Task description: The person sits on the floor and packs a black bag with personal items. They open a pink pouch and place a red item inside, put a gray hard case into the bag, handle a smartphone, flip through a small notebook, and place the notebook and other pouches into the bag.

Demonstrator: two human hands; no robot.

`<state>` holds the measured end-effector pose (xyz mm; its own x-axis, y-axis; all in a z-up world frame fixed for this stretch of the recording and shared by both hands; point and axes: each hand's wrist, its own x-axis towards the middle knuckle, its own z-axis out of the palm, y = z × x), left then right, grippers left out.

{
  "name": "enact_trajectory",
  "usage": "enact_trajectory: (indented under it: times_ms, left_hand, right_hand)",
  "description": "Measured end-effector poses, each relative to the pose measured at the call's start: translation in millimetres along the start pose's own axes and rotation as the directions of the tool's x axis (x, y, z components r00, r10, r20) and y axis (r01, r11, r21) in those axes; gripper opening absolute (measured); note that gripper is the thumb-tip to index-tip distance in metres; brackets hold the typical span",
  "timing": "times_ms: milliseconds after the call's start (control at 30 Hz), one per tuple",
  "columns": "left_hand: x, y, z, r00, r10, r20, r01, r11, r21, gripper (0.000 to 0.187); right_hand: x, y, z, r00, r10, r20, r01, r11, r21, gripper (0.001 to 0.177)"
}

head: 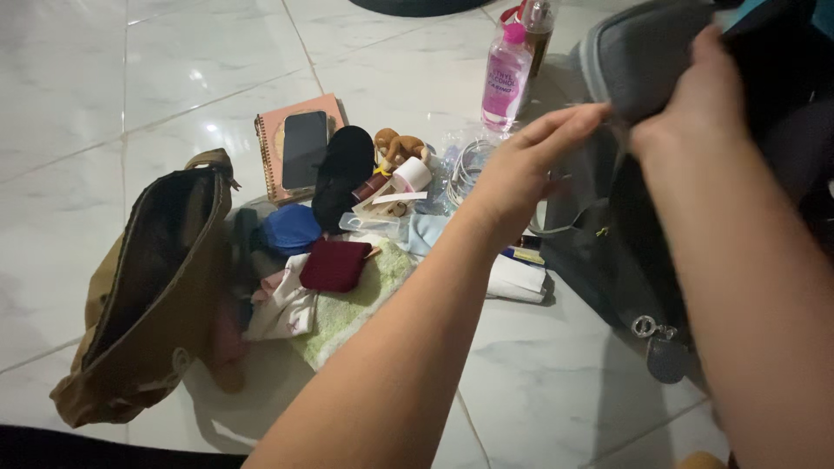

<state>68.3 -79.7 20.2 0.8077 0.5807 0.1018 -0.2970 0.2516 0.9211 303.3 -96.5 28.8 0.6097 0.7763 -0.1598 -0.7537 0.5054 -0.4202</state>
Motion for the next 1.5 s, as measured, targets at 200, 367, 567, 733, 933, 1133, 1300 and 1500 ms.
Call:
enact_trajectory:
  times_ms: [200,367,567,733,933,1133,1300,1500]
  left_hand:
    - [-1,-1,56,0.966,0.179,-0.189,0.011,0.698,0.716,0.041]
    - [-15,-18,94,0.988,-0.014,-0.151,0.151,0.098,0.984,0.037]
    - [13,-35,60,0.956,-0.136,-0.259,0.288,0.283,0.915,0.07]
    - [38,-22,39,0.972,0.097,-0.212,0.173,0.31,0.935,0.084]
    - [47,-8,46,0.927,0.342,-0.155,0.01,0.391,0.92,0.08]
    - [48,-5,52,0.928,0.354,-0.114,-0.052,0.427,0.903,0.084]
    - [44,-6,47,0.934,0.33,-0.14,-0.028,0.456,0.89,0.085]
    - [49,-2,47,0.931,0.34,-0.136,-0.048,0.483,0.874,0.085]
  right_hand:
    - [40,-83,-45,0.838,-0.349,0.419,0.513,0.765,-0.389,0.032]
    - [60,-118,-87,0.707,-0.63,0.319,0.656,0.418,-0.629,0.026]
    - [54,-129,-103,0.736,-0.666,0.117,0.491,0.407,-0.77,0.04]
    - [17,-108,-78,0.725,-0.686,0.051,0.391,0.35,-0.851,0.051]
    - [-38,-53,-35,0.682,-0.699,-0.216,-0.084,0.218,-0.972,0.068]
    - [-42,-5,-31,0.865,-0.419,-0.277,-0.222,0.175,-0.959,0.063]
    - [-33,-7,-54,0.902,-0.328,-0.28,-0.259,0.106,-0.96,0.058]
    - [-23,-6,-55,0.926,-0.274,-0.259,-0.251,0.063,-0.966,0.053]
